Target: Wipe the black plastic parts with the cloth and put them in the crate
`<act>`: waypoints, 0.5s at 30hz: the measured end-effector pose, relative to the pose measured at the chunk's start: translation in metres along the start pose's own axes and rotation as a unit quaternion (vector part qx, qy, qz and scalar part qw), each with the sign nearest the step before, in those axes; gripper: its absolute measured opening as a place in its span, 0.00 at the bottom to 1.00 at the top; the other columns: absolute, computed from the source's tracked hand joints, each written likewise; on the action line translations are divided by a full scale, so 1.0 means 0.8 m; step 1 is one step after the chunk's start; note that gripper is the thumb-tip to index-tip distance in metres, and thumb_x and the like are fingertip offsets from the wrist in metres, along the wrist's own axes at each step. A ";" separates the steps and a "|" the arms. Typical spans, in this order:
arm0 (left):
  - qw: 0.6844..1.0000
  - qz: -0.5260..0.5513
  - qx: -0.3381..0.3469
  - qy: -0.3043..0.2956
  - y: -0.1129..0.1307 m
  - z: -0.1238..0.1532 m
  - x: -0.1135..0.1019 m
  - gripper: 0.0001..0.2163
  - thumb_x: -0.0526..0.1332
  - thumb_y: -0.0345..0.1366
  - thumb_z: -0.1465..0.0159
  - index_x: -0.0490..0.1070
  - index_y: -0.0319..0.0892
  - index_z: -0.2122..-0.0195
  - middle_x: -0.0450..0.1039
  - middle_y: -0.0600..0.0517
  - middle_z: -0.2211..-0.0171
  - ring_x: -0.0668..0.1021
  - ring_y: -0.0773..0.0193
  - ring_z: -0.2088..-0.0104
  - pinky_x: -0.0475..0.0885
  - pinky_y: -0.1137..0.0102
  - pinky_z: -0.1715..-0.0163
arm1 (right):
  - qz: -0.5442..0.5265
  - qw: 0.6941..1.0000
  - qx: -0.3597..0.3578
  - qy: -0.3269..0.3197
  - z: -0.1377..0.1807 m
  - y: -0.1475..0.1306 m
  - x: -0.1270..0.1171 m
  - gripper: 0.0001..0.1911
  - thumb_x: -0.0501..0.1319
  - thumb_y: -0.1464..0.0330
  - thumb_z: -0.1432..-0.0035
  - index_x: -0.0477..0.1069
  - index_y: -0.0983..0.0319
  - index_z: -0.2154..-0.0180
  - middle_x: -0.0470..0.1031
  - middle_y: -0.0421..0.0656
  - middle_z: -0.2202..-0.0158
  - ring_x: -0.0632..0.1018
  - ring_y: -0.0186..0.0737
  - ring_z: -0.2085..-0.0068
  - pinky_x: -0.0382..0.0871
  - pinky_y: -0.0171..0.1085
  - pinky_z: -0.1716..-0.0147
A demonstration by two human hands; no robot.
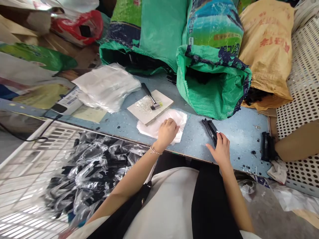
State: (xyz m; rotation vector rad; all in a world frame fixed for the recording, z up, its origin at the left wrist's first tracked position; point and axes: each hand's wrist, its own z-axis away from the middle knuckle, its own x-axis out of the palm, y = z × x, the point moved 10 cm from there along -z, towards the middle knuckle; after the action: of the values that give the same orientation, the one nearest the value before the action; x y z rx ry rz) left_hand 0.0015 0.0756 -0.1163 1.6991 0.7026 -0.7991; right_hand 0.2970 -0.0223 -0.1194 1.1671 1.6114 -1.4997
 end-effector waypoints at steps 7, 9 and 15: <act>0.996 0.065 -0.025 -0.064 -0.037 -0.004 0.015 0.11 0.61 0.31 0.36 0.70 0.42 0.76 0.77 0.47 0.61 0.79 0.59 0.62 0.74 0.66 0.60 | -0.313 0.927 0.177 -0.103 -0.011 0.003 0.034 0.30 0.68 0.54 0.47 0.75 0.65 0.48 0.80 0.54 0.57 0.78 0.55 0.54 0.73 0.51 0.54; 0.993 0.098 -0.044 -0.049 -0.043 -0.006 0.011 0.11 0.62 0.31 0.38 0.68 0.42 0.79 0.75 0.48 0.65 0.78 0.61 0.65 0.73 0.66 0.62 | -0.514 0.804 0.210 -0.214 0.003 -0.040 0.071 0.24 0.69 0.56 0.48 0.78 0.64 0.53 0.81 0.50 0.62 0.80 0.47 0.62 0.75 0.43 0.63; 0.987 0.155 -0.038 0.005 -0.054 -0.005 -0.015 0.08 0.62 0.25 0.43 0.70 0.42 0.78 0.73 0.51 0.71 0.77 0.61 0.66 0.72 0.67 0.63 | -0.681 0.522 0.393 -0.330 0.064 -0.111 0.159 0.08 0.67 0.68 0.42 0.75 0.66 0.61 0.82 0.50 0.65 0.83 0.42 0.67 0.78 0.32 0.75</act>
State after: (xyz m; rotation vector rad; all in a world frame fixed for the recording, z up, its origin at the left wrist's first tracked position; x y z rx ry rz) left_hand -0.0386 0.0894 -0.1305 1.6903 0.4535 -0.5395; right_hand 0.1595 -0.0455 -0.2042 -0.8939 1.0569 -3.2499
